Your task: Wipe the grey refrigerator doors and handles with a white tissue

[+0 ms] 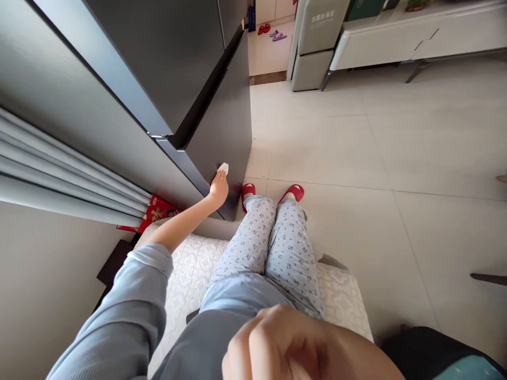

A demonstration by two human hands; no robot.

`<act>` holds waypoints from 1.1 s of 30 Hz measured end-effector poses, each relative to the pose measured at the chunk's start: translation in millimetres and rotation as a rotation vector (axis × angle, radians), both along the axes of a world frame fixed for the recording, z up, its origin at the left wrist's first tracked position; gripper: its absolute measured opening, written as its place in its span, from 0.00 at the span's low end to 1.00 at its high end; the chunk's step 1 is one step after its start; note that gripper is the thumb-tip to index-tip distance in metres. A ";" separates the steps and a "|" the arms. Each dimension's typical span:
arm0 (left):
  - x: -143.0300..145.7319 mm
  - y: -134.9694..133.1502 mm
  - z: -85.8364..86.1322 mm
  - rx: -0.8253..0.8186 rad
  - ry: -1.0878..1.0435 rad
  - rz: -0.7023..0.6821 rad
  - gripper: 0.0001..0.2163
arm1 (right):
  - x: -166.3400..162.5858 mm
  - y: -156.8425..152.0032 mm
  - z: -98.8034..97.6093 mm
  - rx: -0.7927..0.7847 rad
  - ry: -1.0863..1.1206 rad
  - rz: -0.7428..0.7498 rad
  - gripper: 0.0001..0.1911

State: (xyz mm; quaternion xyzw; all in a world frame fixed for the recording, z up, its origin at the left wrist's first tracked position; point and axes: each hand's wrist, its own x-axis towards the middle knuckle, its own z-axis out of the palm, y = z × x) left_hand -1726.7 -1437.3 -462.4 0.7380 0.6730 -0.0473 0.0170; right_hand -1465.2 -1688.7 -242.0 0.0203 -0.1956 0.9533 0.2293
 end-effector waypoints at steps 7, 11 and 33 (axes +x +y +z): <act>-30.5 -47.7 142.3 0.366 0.077 -0.104 0.29 | -4.2 52.4 -48.3 0.172 0.145 -0.246 0.08; -27.0 -83.7 156.0 0.417 0.017 -0.039 0.31 | 7.4 90.6 -99.8 0.328 -0.447 -0.645 0.09; -40.6 -61.9 103.1 0.726 -0.180 0.392 0.29 | 64.0 93.6 -303.4 1.560 -2.126 -0.809 0.30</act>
